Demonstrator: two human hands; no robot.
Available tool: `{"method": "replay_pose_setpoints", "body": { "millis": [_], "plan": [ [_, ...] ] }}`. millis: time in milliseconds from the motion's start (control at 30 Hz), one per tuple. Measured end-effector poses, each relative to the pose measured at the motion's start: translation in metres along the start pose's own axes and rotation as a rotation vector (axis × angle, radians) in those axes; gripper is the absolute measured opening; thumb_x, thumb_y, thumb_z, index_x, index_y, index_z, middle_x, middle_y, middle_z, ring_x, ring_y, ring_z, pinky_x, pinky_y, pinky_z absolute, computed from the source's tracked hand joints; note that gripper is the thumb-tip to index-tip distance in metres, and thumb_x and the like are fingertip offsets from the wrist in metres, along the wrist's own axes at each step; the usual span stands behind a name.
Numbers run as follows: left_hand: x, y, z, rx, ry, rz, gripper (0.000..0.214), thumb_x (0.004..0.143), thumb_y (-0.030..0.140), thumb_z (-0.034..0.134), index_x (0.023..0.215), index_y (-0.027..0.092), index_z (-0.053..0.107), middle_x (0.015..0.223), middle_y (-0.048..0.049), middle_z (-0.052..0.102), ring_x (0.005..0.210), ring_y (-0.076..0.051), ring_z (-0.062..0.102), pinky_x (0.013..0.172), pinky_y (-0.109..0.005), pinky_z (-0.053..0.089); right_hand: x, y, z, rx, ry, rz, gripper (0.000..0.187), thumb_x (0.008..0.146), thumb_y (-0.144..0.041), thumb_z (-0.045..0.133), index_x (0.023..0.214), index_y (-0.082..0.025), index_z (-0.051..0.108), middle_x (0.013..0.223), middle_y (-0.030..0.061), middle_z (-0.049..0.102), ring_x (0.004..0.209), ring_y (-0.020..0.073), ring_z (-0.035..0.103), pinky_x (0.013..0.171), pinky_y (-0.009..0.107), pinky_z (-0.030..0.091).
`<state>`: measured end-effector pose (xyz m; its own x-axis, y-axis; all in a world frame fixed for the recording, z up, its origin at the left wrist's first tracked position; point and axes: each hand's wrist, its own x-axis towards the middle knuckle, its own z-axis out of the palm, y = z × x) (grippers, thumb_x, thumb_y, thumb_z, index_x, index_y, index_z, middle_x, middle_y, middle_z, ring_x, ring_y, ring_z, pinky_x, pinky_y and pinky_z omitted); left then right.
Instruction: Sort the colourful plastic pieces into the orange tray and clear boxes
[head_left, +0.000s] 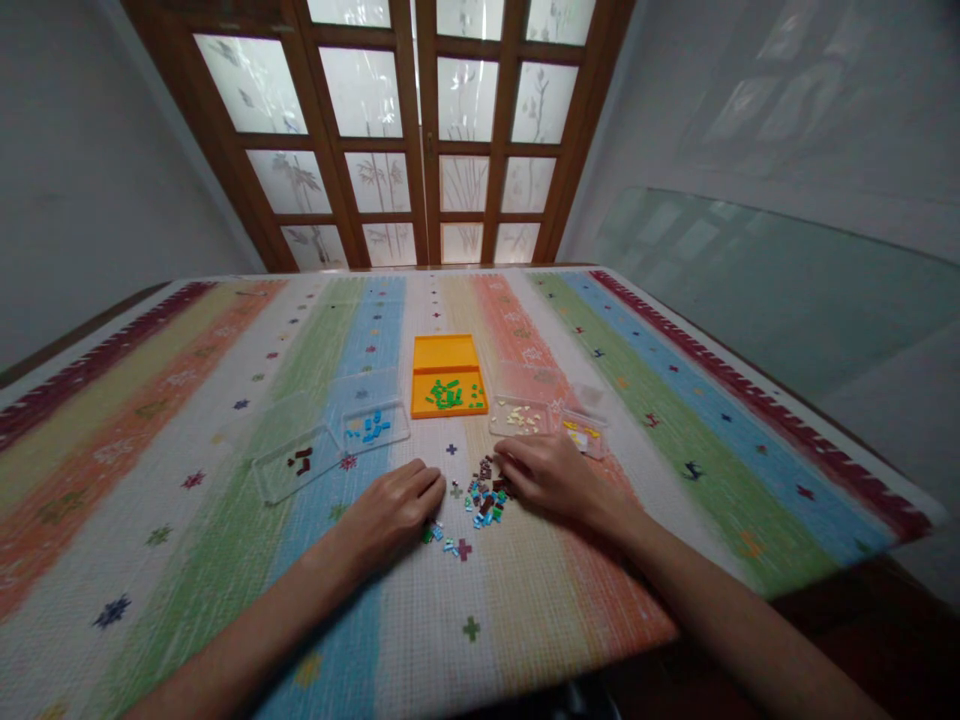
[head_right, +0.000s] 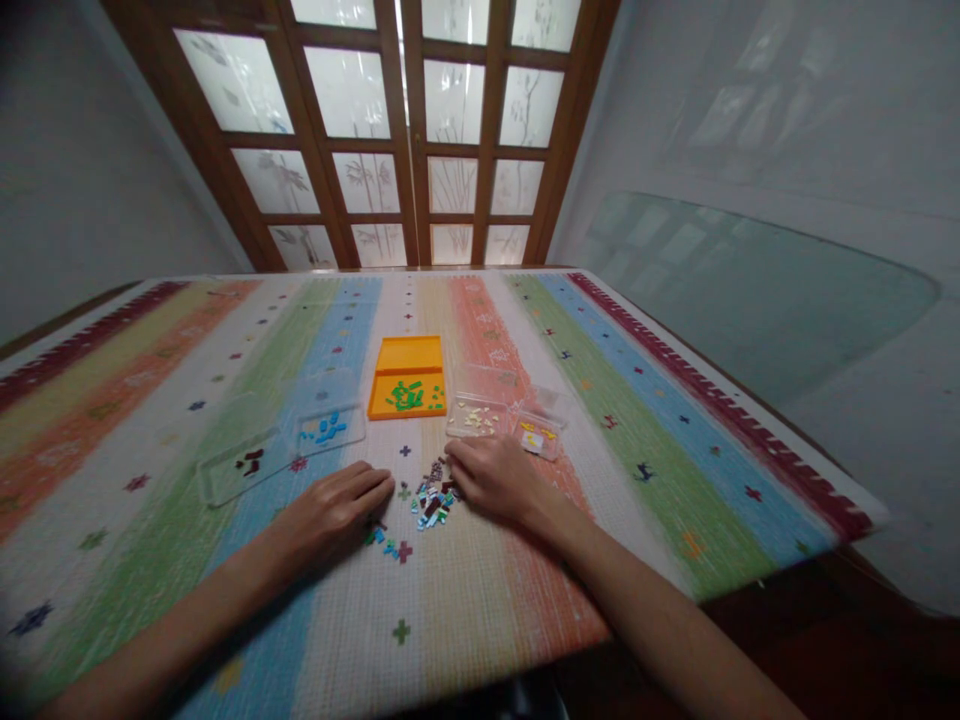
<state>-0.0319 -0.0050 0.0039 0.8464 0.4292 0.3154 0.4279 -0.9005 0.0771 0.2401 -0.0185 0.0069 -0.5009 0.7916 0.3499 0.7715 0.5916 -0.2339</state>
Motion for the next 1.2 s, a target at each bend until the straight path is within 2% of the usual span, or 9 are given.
{"method": "replay_pose_setpoints", "body": {
  "millis": [267,367,467,533,667,800,967,1100,1200],
  "plan": [
    [0.002,-0.003,-0.002,-0.165,0.052,-0.002,0.027,0.097,0.006,0.040,0.101,0.017,0.065,0.096,-0.0102,0.068,0.087,-0.021,0.061,0.074,-0.033,0.056,0.000,-0.002,0.000,0.020,0.001,0.000,0.022,0.094,-0.020,0.044,0.078,-0.019,0.059,0.067,0.0025,0.062,0.058,0.0128,0.044,0.059,0.031,0.026],
    [-0.001,-0.015,-0.009,-0.210,0.141,-0.046,0.027,0.098,0.010,0.042,0.104,0.020,0.067,0.100,-0.0093,0.071,0.091,-0.020,0.065,0.077,-0.034,0.058,0.000,-0.003,-0.001,0.027,0.001,-0.009,0.022,0.094,-0.019,0.044,0.078,-0.019,0.059,0.067,0.0028,0.062,0.059,0.0129,0.045,0.059,0.031,0.026],
    [-0.006,-0.035,-0.021,-0.171,0.322,-0.146,0.029,0.098,0.013,0.042,0.108,0.022,0.068,0.102,-0.0081,0.073,0.094,-0.020,0.069,0.081,-0.036,0.060,0.000,-0.002,-0.002,0.028,-0.006,-0.009,0.022,0.094,-0.019,0.043,0.078,-0.019,0.058,0.067,0.0027,0.061,0.058,0.0129,0.045,0.058,0.031,0.026],
    [-0.009,-0.049,-0.029,-0.126,0.419,-0.281,0.024,0.098,0.018,0.048,0.107,0.024,0.070,0.102,-0.0060,0.075,0.095,-0.021,0.071,0.084,-0.039,0.060,-0.001,-0.002,-0.002,0.025,-0.014,-0.009,0.022,0.094,-0.018,0.043,0.078,-0.019,0.057,0.066,0.0024,0.060,0.058,0.0129,0.044,0.058,0.032,0.026],
    [-0.016,-0.069,-0.035,-0.076,0.517,-0.504,0.018,0.096,0.028,0.056,0.103,0.027,0.073,0.101,-0.0030,0.077,0.093,-0.024,0.073,0.086,-0.043,0.060,-0.001,-0.004,-0.003,0.031,-0.037,-0.016,0.022,0.095,-0.018,0.043,0.077,-0.020,0.056,0.067,0.0023,0.059,0.058,0.0129,0.044,0.059,0.032,0.026],
    [-0.020,-0.077,-0.031,-0.106,0.487,-0.577,0.022,0.095,0.027,0.055,0.103,0.026,0.076,0.100,-0.0045,0.079,0.089,-0.026,0.075,0.083,-0.043,0.060,-0.001,-0.005,-0.004,0.030,-0.040,-0.019,0.021,0.094,-0.018,0.043,0.077,-0.020,0.055,0.067,0.0023,0.059,0.058,0.0131,0.044,0.060,0.032,0.026],
    [-0.023,-0.080,-0.028,-0.120,0.451,-0.551,0.028,0.091,0.019,0.053,0.105,0.024,0.077,0.098,-0.0059,0.080,0.082,-0.025,0.075,0.080,-0.042,0.061,-0.001,-0.005,-0.004,0.037,-0.031,-0.019,0.022,0.094,-0.018,0.042,0.076,-0.020,0.054,0.067,0.0020,0.059,0.058,0.0130,0.045,0.059,0.032,0.027],
    [-0.023,-0.080,-0.029,-0.149,0.415,-0.576,0.031,0.090,0.017,0.052,0.108,0.021,0.076,0.084,-0.0064,0.080,0.069,-0.023,0.074,0.074,-0.040,0.062,-0.001,-0.004,-0.003,0.036,-0.030,-0.027,0.022,0.094,-0.019,0.042,0.077,-0.020,0.055,0.067,0.0023,0.059,0.059,0.0135,0.046,0.059,0.032,0.026],
    [-0.023,-0.081,-0.028,-0.180,0.409,-0.583,0.033,0.091,0.017,0.050,0.114,0.020,0.074,0.095,-0.0084,0.080,0.079,-0.025,0.077,0.078,-0.042,0.063,-0.001,-0.004,-0.002,0.035,-0.042,-0.028,0.022,0.095,-0.019,0.042,0.077,-0.020,0.055,0.067,0.0025,0.060,0.059,0.0134,0.046,0.059,0.032,0.026]
  ]
}}
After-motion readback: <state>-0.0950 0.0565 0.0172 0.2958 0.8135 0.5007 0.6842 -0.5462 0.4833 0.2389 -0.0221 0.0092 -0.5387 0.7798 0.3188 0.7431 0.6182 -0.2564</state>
